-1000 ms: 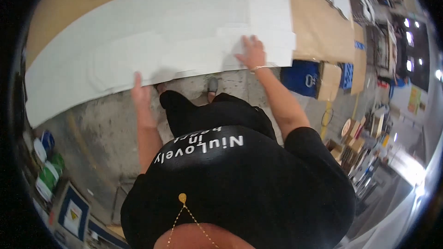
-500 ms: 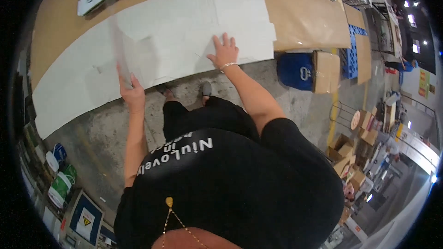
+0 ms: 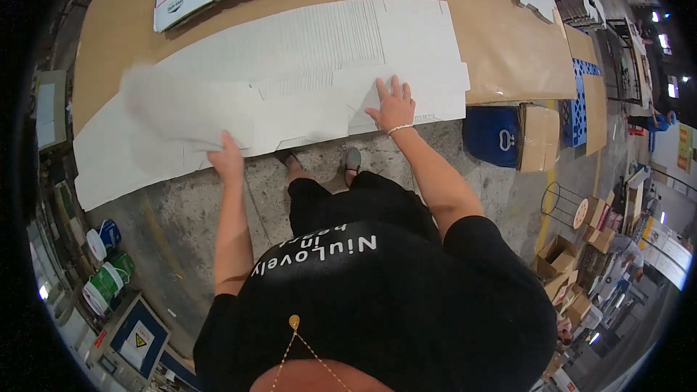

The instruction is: Organizing and stacking pre-cut cardboard sheets on a industrial work table.

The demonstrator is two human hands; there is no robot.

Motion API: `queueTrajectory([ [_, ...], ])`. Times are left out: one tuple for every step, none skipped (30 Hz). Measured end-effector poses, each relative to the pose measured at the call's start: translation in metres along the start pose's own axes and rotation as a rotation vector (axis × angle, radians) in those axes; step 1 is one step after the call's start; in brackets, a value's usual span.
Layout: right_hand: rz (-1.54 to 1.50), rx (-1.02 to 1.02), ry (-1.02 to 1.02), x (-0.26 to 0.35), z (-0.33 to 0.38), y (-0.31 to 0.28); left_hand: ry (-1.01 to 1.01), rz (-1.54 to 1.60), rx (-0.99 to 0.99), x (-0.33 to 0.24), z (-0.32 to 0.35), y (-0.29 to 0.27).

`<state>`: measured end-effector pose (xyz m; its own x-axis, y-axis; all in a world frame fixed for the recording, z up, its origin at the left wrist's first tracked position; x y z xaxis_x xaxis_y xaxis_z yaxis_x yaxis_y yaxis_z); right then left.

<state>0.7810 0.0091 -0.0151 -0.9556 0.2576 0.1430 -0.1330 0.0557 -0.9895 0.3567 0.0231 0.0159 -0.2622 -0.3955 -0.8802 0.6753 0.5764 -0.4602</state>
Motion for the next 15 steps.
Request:
queueTrajectory([
  [-0.007, 0.016, 0.009, -0.007, 0.001, -0.001, 0.006, 0.003, 0.005, -0.028, 0.020, 0.006],
  [-0.015, 0.031, 0.016, -0.009, 0.001, -0.001, 0.406, -0.026, 0.001, -0.085, 0.044, 0.011],
  [-0.020, 0.021, 0.014, -0.006, 0.000, -0.001, 0.808, -0.055, -0.012, -0.126, 0.067, 0.012],
  [-0.019, 0.023, 0.009, -0.004, 0.000, 0.001, 0.815, -0.045, -0.014, -0.118, 0.062, 0.010],
  [-0.010, 0.024, 0.009, -0.006, 0.000, 0.003, 0.458, -0.096, 0.043, -0.072, 0.036, 0.012],
  [-0.003, 0.015, 0.019, -0.007, 0.000, 0.004, 0.100, -0.150, 0.102, -0.023, 0.018, 0.008],
  [0.002, 0.021, 0.012, -0.008, 0.001, 0.006, -0.008, 0.099, 0.165, -0.006, 0.004, 0.002],
  [0.004, 0.028, 0.000, -0.010, 0.000, 0.006, -0.123, 0.346, 0.222, 0.010, -0.009, -0.004],
  [0.010, 0.022, 0.007, -0.013, -0.001, 0.004, -0.122, 0.352, 0.231, 0.024, -0.017, -0.010],
  [0.018, 0.026, 0.005, -0.013, -0.001, 0.003, -0.376, 0.701, 0.284, 0.045, -0.020, -0.008],
  [0.023, 0.031, 0.000, -0.011, -0.001, 0.003, -0.634, 1.046, 0.327, 0.064, -0.018, 0.000],
  [0.011, 0.034, -0.014, -0.002, -0.001, 0.004, -0.617, 0.978, 0.189, 0.092, -0.028, -0.006],
  [0.005, 0.030, -0.021, -0.004, -0.002, 0.003, -0.615, 0.978, 0.188, 0.096, -0.029, -0.001],
  [-0.003, 0.027, -0.031, -0.005, -0.002, 0.002, -0.521, 0.720, 0.133, 0.104, -0.034, -0.005],
  [-0.010, 0.029, -0.038, -0.002, 0.000, 0.003, -0.424, 0.464, 0.074, 0.108, -0.041, -0.013],
])
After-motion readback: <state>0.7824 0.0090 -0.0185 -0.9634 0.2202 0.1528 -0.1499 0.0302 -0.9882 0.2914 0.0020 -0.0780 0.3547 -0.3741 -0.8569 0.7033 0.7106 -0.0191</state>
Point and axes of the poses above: each hand's wrist, its own z-axis away from the middle knuckle, its own y-axis out of the palm, x = y × z, the point moved 8 cm from there along -z, towards the middle knuckle, and after that the axes turned 13 degrees about -x, right-handed, at the moved point
